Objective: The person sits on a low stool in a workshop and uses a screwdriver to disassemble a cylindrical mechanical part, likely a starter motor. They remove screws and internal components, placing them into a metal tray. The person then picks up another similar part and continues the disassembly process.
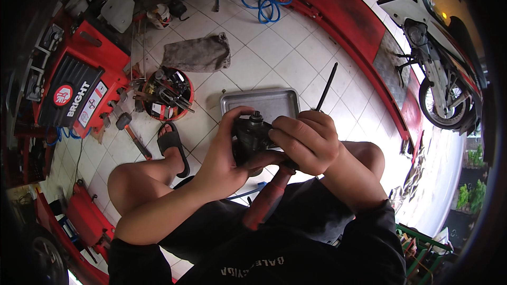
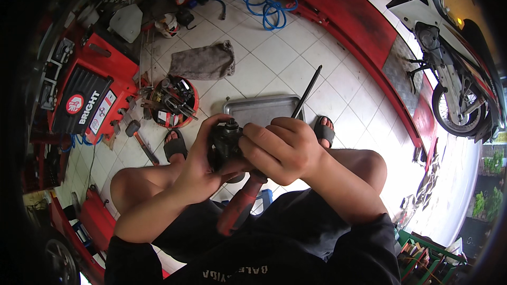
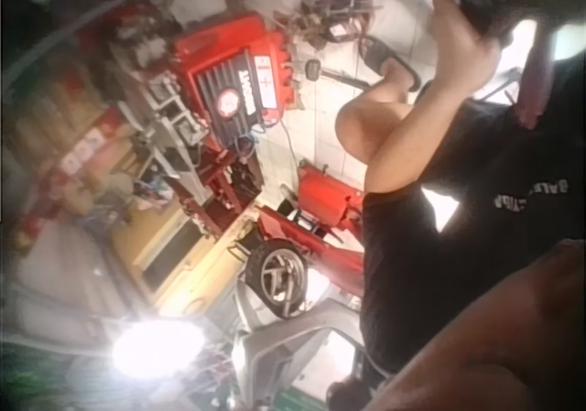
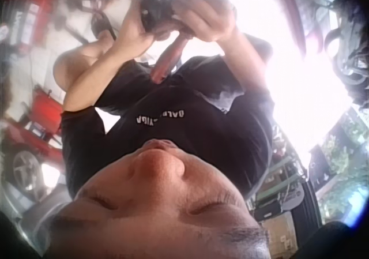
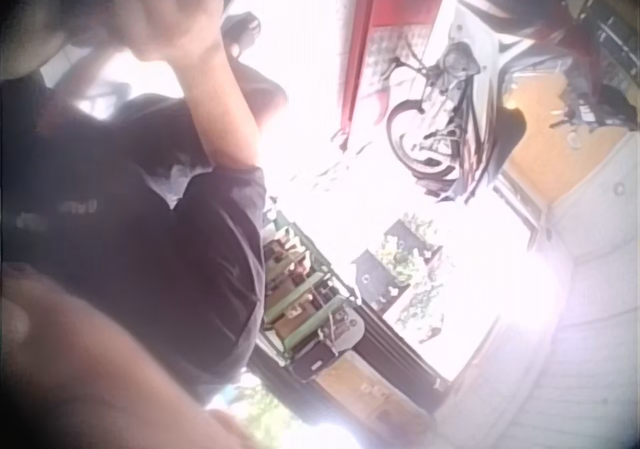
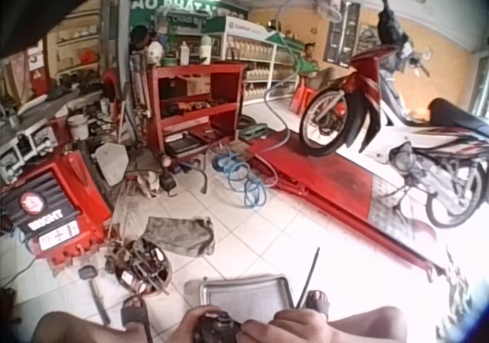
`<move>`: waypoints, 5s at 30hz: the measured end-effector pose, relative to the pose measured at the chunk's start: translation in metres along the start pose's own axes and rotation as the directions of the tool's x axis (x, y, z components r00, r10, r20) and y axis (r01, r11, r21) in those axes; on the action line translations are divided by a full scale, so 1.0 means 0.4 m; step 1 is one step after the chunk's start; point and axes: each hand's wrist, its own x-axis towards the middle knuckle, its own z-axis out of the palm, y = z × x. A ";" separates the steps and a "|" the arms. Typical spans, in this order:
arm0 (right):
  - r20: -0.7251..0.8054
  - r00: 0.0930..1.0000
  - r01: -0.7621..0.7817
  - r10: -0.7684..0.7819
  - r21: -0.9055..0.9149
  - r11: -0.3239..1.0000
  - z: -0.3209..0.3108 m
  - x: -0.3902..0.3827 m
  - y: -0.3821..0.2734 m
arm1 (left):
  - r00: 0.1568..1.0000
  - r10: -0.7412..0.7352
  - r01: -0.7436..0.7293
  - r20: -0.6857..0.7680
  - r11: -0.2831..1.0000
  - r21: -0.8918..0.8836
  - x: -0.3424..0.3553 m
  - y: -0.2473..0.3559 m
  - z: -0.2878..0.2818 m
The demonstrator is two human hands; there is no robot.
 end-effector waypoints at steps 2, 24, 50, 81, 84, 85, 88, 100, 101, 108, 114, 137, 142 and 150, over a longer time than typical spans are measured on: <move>0.005 1.000 -0.026 0.025 0.060 0.998 -0.005 -0.002 0.014 | 0.994 -0.107 0.109 0.022 0.987 -0.118 -0.002 0.006 -0.008; 0.619 0.384 -0.428 0.685 0.777 -0.462 -0.119 -0.014 0.144 | 0.989 -0.134 0.145 0.055 0.916 -0.374 0.023 0.012 -0.056; 0.070 0.744 -0.387 0.665 0.856 0.343 -0.185 0.046 -0.039 | 0.984 -0.147 0.177 0.099 0.863 -0.473 0.032 0.001 -0.047; 0.219 0.764 -0.539 0.607 0.733 0.414 -0.196 0.045 -0.073 | 0.954 -0.297 0.266 0.032 0.796 -0.543 0.033 0.023 -0.025; 0.257 0.745 -0.601 0.615 0.658 0.453 -0.207 0.036 -0.082 | 0.956 -0.294 0.253 0.000 0.824 -0.506 0.033 0.025 -0.023; 0.270 0.731 -0.623 0.626 0.639 0.451 -0.209 0.035 -0.088 | 0.956 -0.293 0.250 -0.009 0.832 -0.495 0.033 0.024 -0.024; 0.284 0.688 -0.666 0.668 0.613 0.425 -0.209 0.041 -0.105 | 0.953 -0.301 0.253 -0.023 0.838 -0.484 0.032 0.027 -0.022; 0.144 0.674 -0.500 0.725 0.811 0.304 -0.174 0.034 -0.109 | 0.971 -0.229 0.188 -0.061 0.901 -0.391 0.036 -0.007 -0.023; 0.140 0.676 -0.520 0.723 0.786 0.334 -0.172 0.038 -0.110 | 0.971 -0.226 0.187 -0.070 0.915 -0.357 0.035 -0.010 -0.024; 0.242 0.770 -0.610 0.591 0.552 0.568 -0.189 0.024 -0.094 | 0.969 -0.225 0.185 -0.104 0.936 -0.299 0.029 -0.035 -0.035; 0.147 0.864 -0.483 0.482 0.513 0.709 -0.175 0.053 -0.075 | 0.977 -0.175 0.146 -0.126 0.966 -0.212 0.031 -0.046 -0.039; 0.203 0.673 -0.682 0.711 0.544 0.489 -0.104 0.101 -0.079 | 0.924 -0.373 0.331 -0.085 0.892 -0.308 0.042 -0.082 -0.026; 0.240 0.761 -0.589 0.602 0.644 0.488 -0.107 0.056 -0.036 | 0.865 -0.501 0.454 0.026 0.760 -0.464 0.038 -0.029 -0.022; 0.162 0.764 -0.630 0.624 0.397 0.668 -0.114 0.057 -0.069 | 0.888 -0.458 0.390 -0.032 0.790 -0.474 0.027 -0.038 -0.012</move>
